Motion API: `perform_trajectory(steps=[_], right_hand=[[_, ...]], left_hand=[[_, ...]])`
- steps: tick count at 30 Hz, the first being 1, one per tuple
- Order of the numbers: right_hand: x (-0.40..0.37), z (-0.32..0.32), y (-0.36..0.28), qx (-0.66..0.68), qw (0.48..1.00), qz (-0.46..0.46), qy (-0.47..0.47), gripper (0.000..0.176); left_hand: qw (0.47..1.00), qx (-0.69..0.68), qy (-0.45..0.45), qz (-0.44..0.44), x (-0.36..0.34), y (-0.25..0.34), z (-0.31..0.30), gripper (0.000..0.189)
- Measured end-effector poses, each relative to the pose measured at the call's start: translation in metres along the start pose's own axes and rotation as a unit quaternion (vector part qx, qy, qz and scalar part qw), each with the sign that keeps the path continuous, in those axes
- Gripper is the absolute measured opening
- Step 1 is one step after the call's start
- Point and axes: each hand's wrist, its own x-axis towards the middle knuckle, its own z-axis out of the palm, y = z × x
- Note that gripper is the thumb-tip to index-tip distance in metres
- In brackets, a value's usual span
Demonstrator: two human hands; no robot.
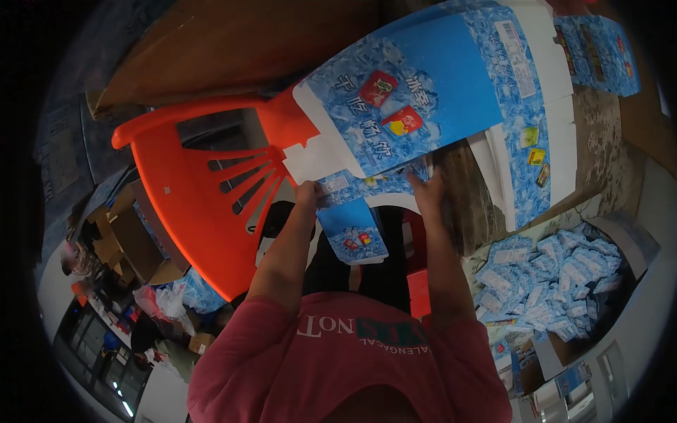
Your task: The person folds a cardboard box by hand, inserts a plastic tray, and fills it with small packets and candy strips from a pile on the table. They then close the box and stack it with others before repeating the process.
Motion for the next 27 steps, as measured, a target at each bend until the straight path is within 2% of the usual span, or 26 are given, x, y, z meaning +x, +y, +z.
perform_trajectory(steps=[3, 4, 5, 9, 12, 14, 15, 17, 18, 19, 20, 21, 23, 25, 26, 27], right_hand=[[0.039, 0.008, 0.014, -0.036, 0.996, -0.017, -0.075, 0.056], [0.072, 0.017, 0.071, -0.195, 0.959, -0.204, -0.039, 0.05], [0.093, 0.02, 0.083, -0.198, 0.957, -0.207, -0.042, 0.049], [0.147, 0.039, 0.064, -0.188, 0.964, -0.182, -0.047, 0.047], [0.172, 0.056, 0.061, -0.191, 0.965, -0.175, -0.044, 0.044], [0.186, 0.068, 0.06, -0.191, 0.965, -0.177, -0.039, 0.043], [0.192, 0.074, 0.059, -0.19, 0.965, -0.178, -0.039, 0.042], [0.202, 0.082, 0.058, -0.184, 0.964, -0.186, -0.04, 0.041], [0.207, 0.086, 0.056, -0.182, 0.964, -0.189, -0.041, 0.04], [0.207, 0.089, 0.053, -0.18, 0.964, -0.193, -0.04, 0.04], [0.203, 0.093, 0.052, -0.179, 0.963, -0.199, -0.036, 0.039], [0.194, 0.093, 0.051, -0.173, 0.962, -0.208, -0.024, 0.038], [0.149, 0.104, 0.05, -0.16, 0.955, -0.248, 0.01, 0.037], [0.088, 0.118, 0.052, -0.127, 0.937, -0.32, 0.057, 0.036], [0.055, 0.121, 0.057, -0.107, 0.927, -0.352, 0.08, 0.035], [-0.002, 0.065, -0.026, -0.085, 0.949, -0.297, -0.056, 0.033]], left_hand=[[0.999, -0.044, -0.017, 0.007, 0.001, 0.013, -0.004, 0.017], [0.998, -0.062, -0.008, 0.0, 0.0, 0.019, -0.006, 0.017], [0.997, -0.08, 0.0, -0.007, 0.002, 0.022, -0.008, 0.016], [0.985, -0.166, 0.024, 0.031, 0.017, 0.043, -0.004, 0.016], [0.987, -0.134, 0.018, 0.082, 0.006, 0.084, 0.002, 0.017], [0.972, -0.173, -0.011, 0.157, 0.003, 0.108, 0.007, 0.023], [0.972, -0.171, -0.011, 0.159, 0.013, 0.112, 0.008, 0.023], [0.963, -0.133, -0.024, 0.234, 0.026, 0.113, 0.001, 0.031], [0.963, -0.131, -0.023, 0.233, 0.034, 0.104, -0.003, 0.031], [0.976, -0.009, 0.012, 0.217, 0.039, 0.093, -0.005, 0.033], [0.972, 0.115, 0.041, 0.2, 0.043, 0.085, -0.006, 0.034], [0.971, 0.12, 0.027, 0.205, 0.036, 0.082, -0.005, 0.034], [0.943, 0.104, 0.084, 0.305, 0.01, 0.073, 0.007, 0.039], [0.944, -0.072, 0.013, 0.321, -0.024, 0.089, 0.022, 0.038], [0.931, -0.102, 0.019, 0.351, -0.05, 0.11, 0.032, 0.04], [0.915, -0.134, 0.026, 0.38, -0.081, 0.135, 0.039, 0.043]])
